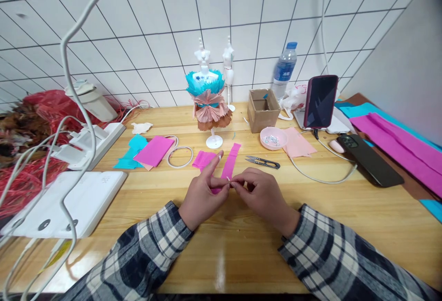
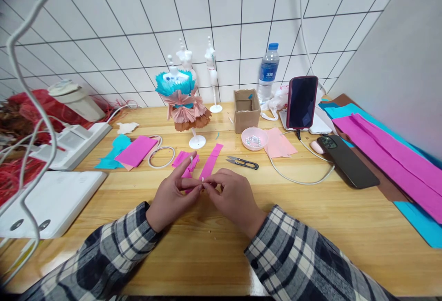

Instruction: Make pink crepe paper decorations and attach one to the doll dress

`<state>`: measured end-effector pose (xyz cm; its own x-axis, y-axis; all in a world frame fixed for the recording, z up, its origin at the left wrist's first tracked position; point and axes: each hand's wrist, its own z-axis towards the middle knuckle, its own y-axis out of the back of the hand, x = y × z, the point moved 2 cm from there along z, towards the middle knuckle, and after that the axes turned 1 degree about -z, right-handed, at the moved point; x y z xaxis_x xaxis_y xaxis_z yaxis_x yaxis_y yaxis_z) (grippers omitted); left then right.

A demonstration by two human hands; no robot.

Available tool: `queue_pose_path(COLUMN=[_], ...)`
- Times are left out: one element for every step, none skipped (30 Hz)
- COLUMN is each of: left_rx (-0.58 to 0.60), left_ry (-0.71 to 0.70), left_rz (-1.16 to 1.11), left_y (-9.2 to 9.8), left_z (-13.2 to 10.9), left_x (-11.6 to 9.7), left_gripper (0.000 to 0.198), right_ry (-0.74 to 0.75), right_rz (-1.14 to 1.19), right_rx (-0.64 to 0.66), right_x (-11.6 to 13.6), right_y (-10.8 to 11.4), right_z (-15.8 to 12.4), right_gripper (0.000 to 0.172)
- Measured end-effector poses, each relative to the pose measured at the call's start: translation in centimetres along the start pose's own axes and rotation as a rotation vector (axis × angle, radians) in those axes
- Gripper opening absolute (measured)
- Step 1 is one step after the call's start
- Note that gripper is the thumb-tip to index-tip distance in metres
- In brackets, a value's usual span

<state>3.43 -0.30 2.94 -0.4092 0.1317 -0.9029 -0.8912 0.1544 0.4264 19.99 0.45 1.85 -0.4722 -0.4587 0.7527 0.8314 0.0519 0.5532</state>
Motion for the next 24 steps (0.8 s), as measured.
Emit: queue_pose_path(left_rx=[0.004,0.006,0.008,0.008,0.005,0.003,-0.001,-0.003,-0.008,-0.012,-0.015,-0.016,-0.018,-0.022,-0.026,-0.027,-0.029,-0.031,-0.032,-0.032,-0.034,-0.038,-0.041,-0.043], left_ry=[-0.012,-0.023,-0.034,-0.044,-0.052,-0.059,-0.063,-0.064,-0.063,-0.06,-0.055,-0.049,-0.041,-0.032,-0.023,-0.014,-0.006,0.0,0.004,0.008,0.01,0.013,0.016,0.019], left_rz=[-0.009,-0.022,-0.036,-0.048,-0.057,-0.061,-0.062,-0.062,-0.063,-0.063,-0.063,-0.069,-0.08,-0.098,-0.118,-0.137,-0.151,-0.157,-0.155,-0.147,-0.138,-0.128,-0.118,-0.109], left_y=[0.02,0.04,0.06,0.08,0.1,0.12,0.14,0.16,0.18,0.2,0.23,0.25,0.28,0.31,0.34,0.37,0.39,0.41,0.42,0.42,0.42,0.42,0.4,0.39], left_z=[-0.06,-0.12,-0.17,-0.22,-0.26,-0.29,-0.31,-0.31,-0.29,-0.26,-0.21,-0.15,-0.07,0.01,0.09,0.16,0.22,0.27,0.31,0.34,0.36,0.37,0.38,0.39], left_x=[0.0,0.03,0.08,0.15,0.22,0.29,0.33,0.37,0.39,0.41,0.43,0.45,0.48,0.51,0.54,0.57,0.6,0.61,0.61,0.61,0.61,0.61,0.62,0.64], left_gripper=[0.084,0.083,0.082,0.081,0.079,0.078,0.077,0.077,0.077,0.077,0.076,0.075,0.075,0.076,0.077,0.079,0.08,0.082,0.082,0.082,0.082,0.081,0.081,0.08], right_ry=[-0.012,-0.025,-0.037,-0.046,-0.05,-0.05,-0.047,-0.045,-0.044,-0.043,-0.042,-0.04,-0.034,-0.028,-0.022,-0.018,-0.015,-0.014,-0.013,-0.012,-0.01,-0.007,-0.005,-0.002], right_rz=[0.021,0.041,0.058,0.072,0.08,0.084,0.086,0.088,0.092,0.095,0.1,0.108,0.118,0.126,0.131,0.131,0.127,0.119,0.108,0.097,0.088,0.08,0.074,0.07], right_rx=[-0.002,-0.005,-0.008,-0.013,-0.018,-0.02,-0.022,-0.021,-0.018,-0.014,-0.01,-0.004,0.003,0.013,0.022,0.031,0.039,0.045,0.049,0.053,0.058,0.063,0.067,0.069], right_x=[-0.07,-0.15,-0.23,-0.3,-0.35,-0.37,-0.38,-0.36,-0.34,-0.3,-0.26,-0.21,-0.16,-0.11,-0.06,-0.02,0.03,0.08,0.12,0.17,0.21,0.24,0.26,0.27], right_y=[-0.02,-0.04,-0.07,-0.1,-0.13,-0.15,-0.17,-0.18,-0.2,-0.2,-0.21,-0.22,-0.23,-0.25,-0.27,-0.28,-0.29,-0.29,-0.27,-0.25,-0.23,-0.2,-0.19,-0.18], right_z=[0.04,0.08,0.11,0.13,0.14,0.14,0.13,0.12,0.09,0.07,0.04,0.01,-0.01,-0.04,-0.07,-0.09,-0.11,-0.13,-0.14,-0.15,-0.15,-0.16,-0.17,-0.18], right_gripper=[0.011,0.01,0.011,0.011,0.011,0.012,0.012,0.012,0.012,0.012,0.012,0.013,0.014,0.015,0.016,0.017,0.018,0.018,0.019,0.019,0.02,0.02,0.021,0.021])
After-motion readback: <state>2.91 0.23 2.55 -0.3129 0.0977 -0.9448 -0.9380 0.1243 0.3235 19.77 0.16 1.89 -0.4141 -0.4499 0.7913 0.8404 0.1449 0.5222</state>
